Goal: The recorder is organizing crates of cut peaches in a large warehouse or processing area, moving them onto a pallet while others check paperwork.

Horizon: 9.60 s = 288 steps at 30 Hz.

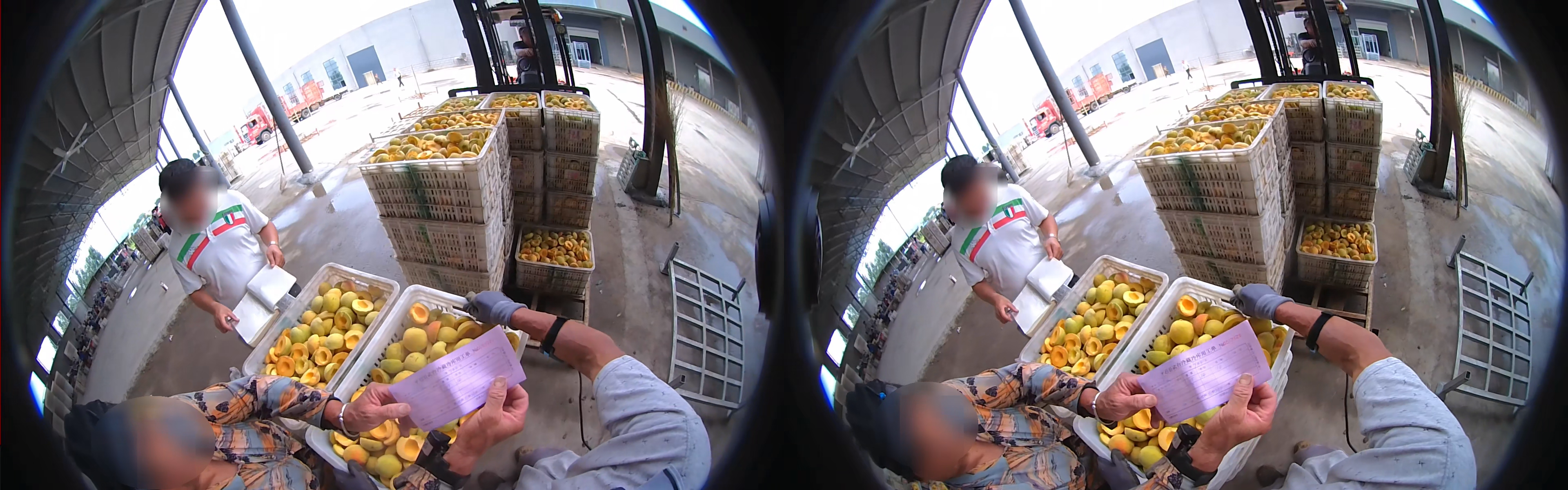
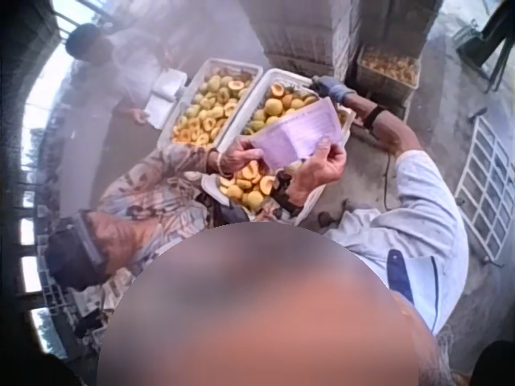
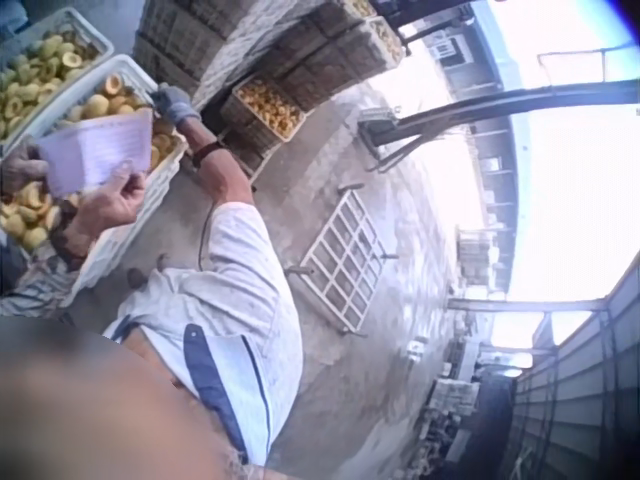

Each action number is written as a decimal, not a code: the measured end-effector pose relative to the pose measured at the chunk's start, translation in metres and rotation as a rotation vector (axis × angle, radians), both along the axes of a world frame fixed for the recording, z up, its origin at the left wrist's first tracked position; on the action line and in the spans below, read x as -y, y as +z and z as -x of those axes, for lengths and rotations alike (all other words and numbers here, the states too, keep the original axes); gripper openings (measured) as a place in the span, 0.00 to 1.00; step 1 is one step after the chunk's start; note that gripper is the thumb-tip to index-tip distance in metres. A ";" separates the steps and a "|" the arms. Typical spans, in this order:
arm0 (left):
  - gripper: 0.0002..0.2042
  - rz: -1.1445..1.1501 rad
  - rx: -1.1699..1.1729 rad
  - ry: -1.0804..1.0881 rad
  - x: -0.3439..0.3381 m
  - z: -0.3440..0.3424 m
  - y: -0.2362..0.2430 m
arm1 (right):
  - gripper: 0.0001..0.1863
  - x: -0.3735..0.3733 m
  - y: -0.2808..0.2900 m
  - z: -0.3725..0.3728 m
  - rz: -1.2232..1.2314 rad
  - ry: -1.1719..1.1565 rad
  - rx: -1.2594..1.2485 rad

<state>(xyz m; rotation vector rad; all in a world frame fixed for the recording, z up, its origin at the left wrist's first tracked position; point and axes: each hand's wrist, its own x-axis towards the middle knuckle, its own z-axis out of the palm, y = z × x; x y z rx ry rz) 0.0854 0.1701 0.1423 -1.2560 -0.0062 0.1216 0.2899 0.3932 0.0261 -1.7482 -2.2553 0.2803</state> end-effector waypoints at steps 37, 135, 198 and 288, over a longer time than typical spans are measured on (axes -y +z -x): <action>0.09 -0.002 0.066 -0.019 0.001 0.007 -0.014 | 0.18 0.003 0.004 0.006 -0.008 -0.009 0.021; 0.03 0.001 -0.028 -0.060 0.053 0.028 0.062 | 0.19 0.016 0.010 -0.003 0.100 -0.086 -0.036; 0.18 -1.041 -2.910 -0.233 0.073 0.251 -0.198 | 0.17 0.008 0.021 0.000 0.130 -0.033 -0.112; 0.10 -0.672 -0.080 0.378 -0.134 0.154 0.069 | 0.11 -0.117 0.297 -0.234 -0.318 -0.429 -0.797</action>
